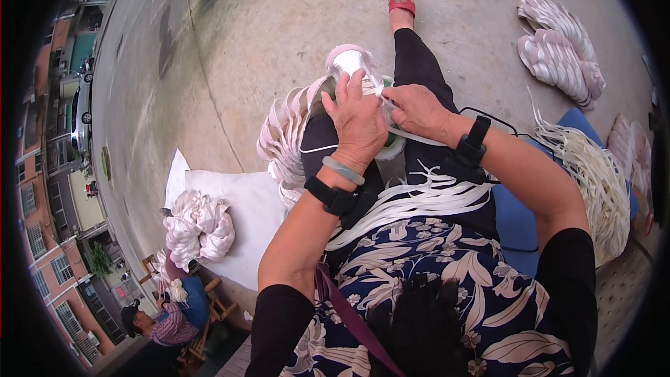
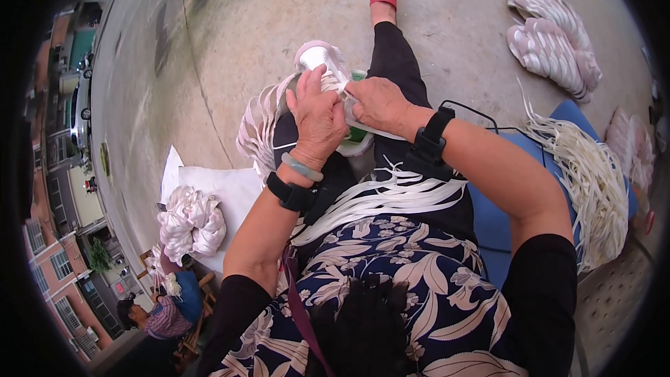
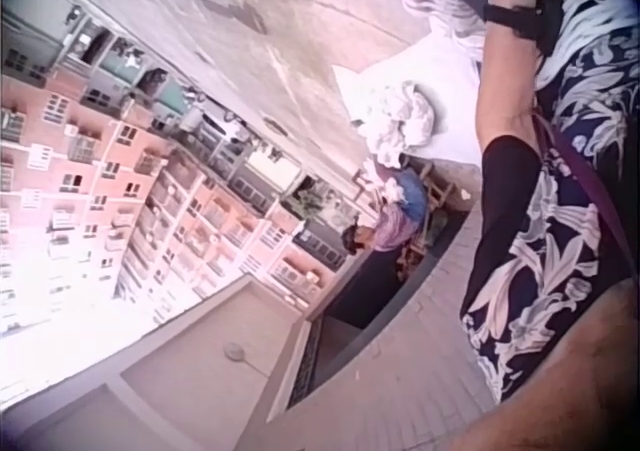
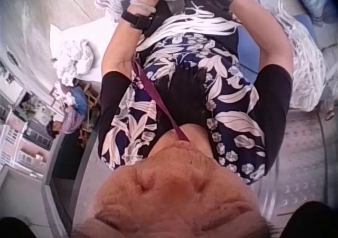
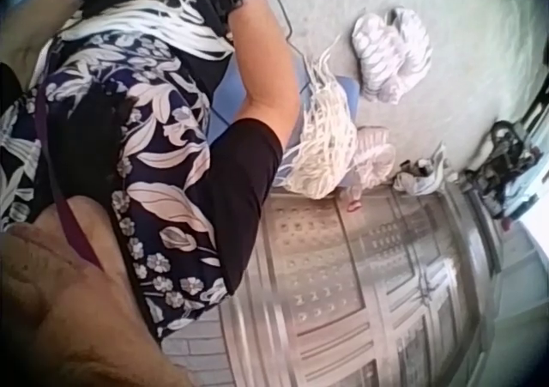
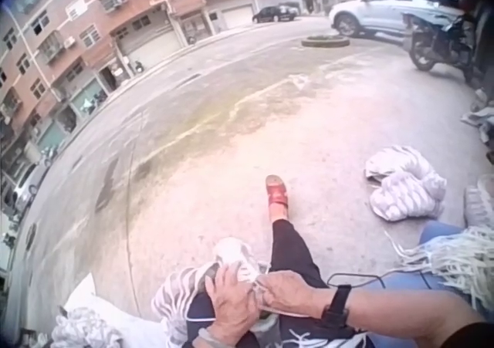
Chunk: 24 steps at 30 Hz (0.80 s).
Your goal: The recorder is lacing new shoes, threading white laces through the eyelets of pink and white sneakers.
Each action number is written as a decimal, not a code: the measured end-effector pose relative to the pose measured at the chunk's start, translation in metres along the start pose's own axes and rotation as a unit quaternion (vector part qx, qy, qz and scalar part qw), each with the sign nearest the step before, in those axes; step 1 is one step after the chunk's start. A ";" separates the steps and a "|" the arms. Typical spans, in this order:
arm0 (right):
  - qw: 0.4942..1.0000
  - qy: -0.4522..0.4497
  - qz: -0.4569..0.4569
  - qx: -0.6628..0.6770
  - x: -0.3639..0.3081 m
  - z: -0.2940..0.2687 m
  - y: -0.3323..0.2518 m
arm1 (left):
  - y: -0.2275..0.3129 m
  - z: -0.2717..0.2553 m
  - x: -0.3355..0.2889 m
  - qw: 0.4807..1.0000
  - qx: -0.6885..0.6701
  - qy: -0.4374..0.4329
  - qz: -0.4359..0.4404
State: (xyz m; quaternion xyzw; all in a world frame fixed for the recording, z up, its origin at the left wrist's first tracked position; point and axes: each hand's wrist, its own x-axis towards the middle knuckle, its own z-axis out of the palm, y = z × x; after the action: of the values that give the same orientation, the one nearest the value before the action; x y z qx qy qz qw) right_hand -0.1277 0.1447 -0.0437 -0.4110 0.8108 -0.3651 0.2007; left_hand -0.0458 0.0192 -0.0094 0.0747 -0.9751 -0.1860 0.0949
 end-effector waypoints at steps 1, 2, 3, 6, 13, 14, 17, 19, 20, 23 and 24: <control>1.000 0.002 0.000 0.004 0.000 0.001 0.000 | -0.002 -0.009 -0.006 1.000 0.002 0.004 0.027; 1.000 0.009 -0.003 0.006 -0.001 0.002 0.000 | -0.006 -0.018 -0.012 0.998 0.004 0.011 0.057; 1.000 0.005 -0.001 0.007 -0.001 0.004 -0.001 | -0.012 -0.028 -0.020 0.997 -0.018 0.021 0.072; 1.000 0.030 -0.001 -0.003 -0.004 0.007 -0.004 | -0.045 -0.066 -0.061 0.997 0.067 -0.019 0.046; 0.996 0.014 0.049 0.075 -0.008 -0.001 -0.011 | -0.163 -0.145 -0.177 0.968 0.212 -0.055 -0.122; 0.992 0.002 0.080 0.098 -0.006 -0.002 -0.011 | -0.171 -0.143 -0.189 0.968 0.211 -0.054 -0.125; 0.981 0.037 0.123 0.146 0.005 -0.006 -0.012 | -0.178 -0.133 -0.200 0.965 0.032 -0.107 -0.238; 0.989 0.045 0.085 0.113 0.012 -0.010 -0.012 | -0.169 -0.125 -0.188 0.974 0.059 -0.108 -0.188; 0.993 0.039 0.089 0.070 0.015 -0.013 -0.014 | -0.161 -0.121 -0.178 0.973 0.097 -0.129 -0.165; 0.967 -0.098 0.148 0.183 0.022 -0.023 -0.019 | -0.133 -0.105 -0.136 0.993 0.078 -0.051 -0.075; 0.965 -0.106 0.169 0.170 0.024 -0.025 -0.021 | -0.123 -0.099 -0.121 0.995 0.050 -0.053 -0.070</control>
State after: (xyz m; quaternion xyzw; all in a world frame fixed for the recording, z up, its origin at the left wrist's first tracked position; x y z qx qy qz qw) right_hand -0.1466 0.1272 -0.0120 -0.2640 0.7685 -0.4130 0.4113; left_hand 0.1063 -0.1066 0.0153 0.1377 -0.9792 -0.1470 0.0256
